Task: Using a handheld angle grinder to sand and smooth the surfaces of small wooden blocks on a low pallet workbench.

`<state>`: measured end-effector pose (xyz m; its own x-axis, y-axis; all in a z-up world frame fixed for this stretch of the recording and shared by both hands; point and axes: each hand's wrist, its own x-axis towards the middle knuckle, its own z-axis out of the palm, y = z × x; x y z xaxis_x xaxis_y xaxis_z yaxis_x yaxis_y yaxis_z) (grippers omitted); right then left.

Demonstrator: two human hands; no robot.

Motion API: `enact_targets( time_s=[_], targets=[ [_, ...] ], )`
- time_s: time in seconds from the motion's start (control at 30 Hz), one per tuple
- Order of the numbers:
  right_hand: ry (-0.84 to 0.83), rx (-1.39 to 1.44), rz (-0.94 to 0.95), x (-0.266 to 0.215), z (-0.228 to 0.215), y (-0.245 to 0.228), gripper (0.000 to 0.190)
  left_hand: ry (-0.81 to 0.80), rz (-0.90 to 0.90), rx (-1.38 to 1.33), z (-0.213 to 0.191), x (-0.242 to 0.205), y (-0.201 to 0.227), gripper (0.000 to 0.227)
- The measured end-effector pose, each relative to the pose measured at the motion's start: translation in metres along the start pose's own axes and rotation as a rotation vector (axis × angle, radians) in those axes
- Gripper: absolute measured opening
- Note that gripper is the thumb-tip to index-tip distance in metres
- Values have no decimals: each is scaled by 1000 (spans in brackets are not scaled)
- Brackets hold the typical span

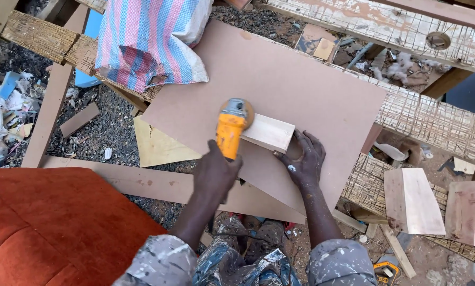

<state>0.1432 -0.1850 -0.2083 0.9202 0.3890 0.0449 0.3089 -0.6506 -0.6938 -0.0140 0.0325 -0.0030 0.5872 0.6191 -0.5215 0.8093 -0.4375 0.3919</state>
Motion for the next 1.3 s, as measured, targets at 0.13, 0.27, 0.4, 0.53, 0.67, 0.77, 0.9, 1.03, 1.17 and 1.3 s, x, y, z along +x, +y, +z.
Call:
enact_targets(
  time_s=[0.13, 0.27, 0.4, 0.53, 0.67, 0.77, 0.9, 1.03, 1.17, 1.3],
  targets=[
    [12, -5, -38, 1, 6, 15, 93, -98, 86, -26, 18, -23, 25, 98],
    [26, -26, -56, 1, 13, 25, 94, -141, 134, -46, 28, -14, 19, 102],
    [27, 70, -78, -2, 0, 7, 97, -39, -25, -66, -6, 0, -6, 103],
    [-73, 144, 116, 8, -9, 0, 103, 52, -137, -195, -38, 4, -51, 105],
    [-317, 126, 420, 14, -22, -4, 68, 67, -214, -264, -46, -13, -60, 102],
    [-414, 26, 488, 26, -52, -31, 77, -2, -195, -291, -36, -14, -46, 100],
    [-346, -60, 160, 22, -78, -35, 84, -63, -136, -254, -49, -36, -13, 94],
    [-331, 260, 9, -6, -38, -23, 148, -62, -60, -171, -36, -23, -12, 91],
    [-36, 227, -33, -7, -1, 4, 108, -58, 15, -38, -24, -14, 8, 92],
    [-7, 110, 55, -10, 11, 16, 98, -82, 148, 130, 11, -8, 13, 99]
  ],
)
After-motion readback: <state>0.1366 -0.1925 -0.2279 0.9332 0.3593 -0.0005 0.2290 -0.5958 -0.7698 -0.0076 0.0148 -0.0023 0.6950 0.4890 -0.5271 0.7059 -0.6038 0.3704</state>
